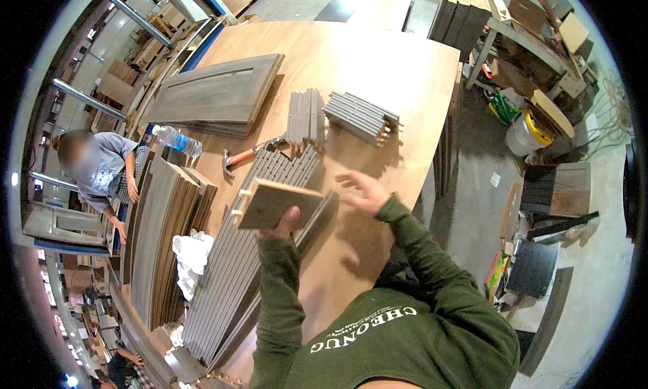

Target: The person handles and stacks wooden cabinet panels and slatted components on a large workbench by hand, moving them one at a time to group them.

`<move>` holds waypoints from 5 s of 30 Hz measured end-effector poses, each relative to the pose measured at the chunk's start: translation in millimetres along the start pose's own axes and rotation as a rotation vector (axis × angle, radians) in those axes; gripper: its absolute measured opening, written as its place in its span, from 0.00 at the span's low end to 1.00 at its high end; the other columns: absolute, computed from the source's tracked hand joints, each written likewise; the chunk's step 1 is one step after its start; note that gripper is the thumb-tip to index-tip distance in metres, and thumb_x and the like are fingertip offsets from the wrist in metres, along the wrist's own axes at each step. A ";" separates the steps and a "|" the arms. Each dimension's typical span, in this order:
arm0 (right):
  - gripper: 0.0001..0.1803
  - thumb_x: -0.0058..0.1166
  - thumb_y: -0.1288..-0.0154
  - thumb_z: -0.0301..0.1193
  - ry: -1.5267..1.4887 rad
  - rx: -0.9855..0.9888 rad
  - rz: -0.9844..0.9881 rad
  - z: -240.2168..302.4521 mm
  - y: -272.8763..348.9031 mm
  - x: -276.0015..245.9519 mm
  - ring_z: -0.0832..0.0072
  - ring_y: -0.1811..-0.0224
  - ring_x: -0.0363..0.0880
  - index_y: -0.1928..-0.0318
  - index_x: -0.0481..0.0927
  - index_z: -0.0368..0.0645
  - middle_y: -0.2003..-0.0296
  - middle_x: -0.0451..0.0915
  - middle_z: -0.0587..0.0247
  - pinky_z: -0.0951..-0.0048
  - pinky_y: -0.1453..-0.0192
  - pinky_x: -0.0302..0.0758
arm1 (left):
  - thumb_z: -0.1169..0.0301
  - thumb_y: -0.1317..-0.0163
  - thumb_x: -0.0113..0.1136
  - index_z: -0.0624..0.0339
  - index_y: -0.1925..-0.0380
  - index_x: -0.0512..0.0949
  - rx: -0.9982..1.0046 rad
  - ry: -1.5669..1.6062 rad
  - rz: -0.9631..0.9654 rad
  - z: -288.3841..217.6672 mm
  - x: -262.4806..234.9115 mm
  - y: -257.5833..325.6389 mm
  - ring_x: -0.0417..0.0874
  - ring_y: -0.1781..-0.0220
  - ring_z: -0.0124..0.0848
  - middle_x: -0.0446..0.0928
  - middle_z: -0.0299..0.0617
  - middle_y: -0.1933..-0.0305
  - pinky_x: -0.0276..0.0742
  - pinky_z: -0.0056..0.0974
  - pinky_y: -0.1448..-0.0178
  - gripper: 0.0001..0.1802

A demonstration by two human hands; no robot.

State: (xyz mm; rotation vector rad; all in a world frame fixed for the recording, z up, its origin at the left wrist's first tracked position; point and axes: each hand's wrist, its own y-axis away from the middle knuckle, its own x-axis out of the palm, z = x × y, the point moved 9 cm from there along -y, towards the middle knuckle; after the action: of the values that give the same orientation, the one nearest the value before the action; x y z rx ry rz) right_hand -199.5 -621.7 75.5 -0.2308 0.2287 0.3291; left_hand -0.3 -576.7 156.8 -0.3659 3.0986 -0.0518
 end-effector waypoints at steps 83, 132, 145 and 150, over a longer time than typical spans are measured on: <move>0.16 0.49 0.37 0.32 -0.556 -0.332 0.255 134.4 -54.9 47.4 0.78 0.56 0.74 0.51 0.75 0.37 0.58 0.78 0.59 0.74 0.51 0.72 | 0.51 0.43 0.58 0.64 0.63 0.75 0.502 -0.194 0.063 -47.3 21.2 1.7 0.75 0.65 0.28 0.76 0.40 0.66 0.70 0.30 0.60 0.24; 0.63 0.68 0.63 0.38 0.359 -0.383 -0.384 5.8 -42.6 -23.7 0.60 0.40 0.56 0.35 0.36 0.32 0.40 0.55 0.50 0.62 0.35 0.54 | 0.69 0.54 0.60 0.57 0.38 0.56 -0.446 -1.577 -0.710 1.8 -446.2 -37.9 0.54 0.32 0.41 0.52 0.41 0.32 0.51 0.55 0.33 0.40; 0.67 0.71 0.64 0.43 0.136 -0.124 -0.382 -47.5 -31.7 -6.5 0.56 0.35 0.52 0.35 0.35 0.27 0.37 0.49 0.40 0.61 0.33 0.52 | 0.64 0.48 0.55 0.52 0.66 0.78 -0.234 -1.864 -0.539 -9.3 -445.9 -49.9 0.76 0.55 0.34 0.77 0.41 0.60 0.59 0.46 0.44 0.11; 0.61 0.70 0.64 0.46 0.144 -0.203 -0.341 -33.1 -39.8 -13.2 0.58 0.44 0.62 0.37 0.44 0.32 0.44 0.58 0.47 0.62 0.39 0.60 | 0.68 0.50 0.52 0.54 0.83 0.77 0.147 -2.144 -0.480 -28.1 -420.1 -84.5 0.78 0.71 0.37 0.76 0.39 0.77 0.67 0.46 0.62 0.08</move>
State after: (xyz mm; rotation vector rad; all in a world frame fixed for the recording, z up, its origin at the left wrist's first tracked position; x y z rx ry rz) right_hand -204.1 -670.8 54.9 -0.4884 0.2927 -0.0044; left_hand 427.1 -560.1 195.0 -0.5436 0.8713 0.0695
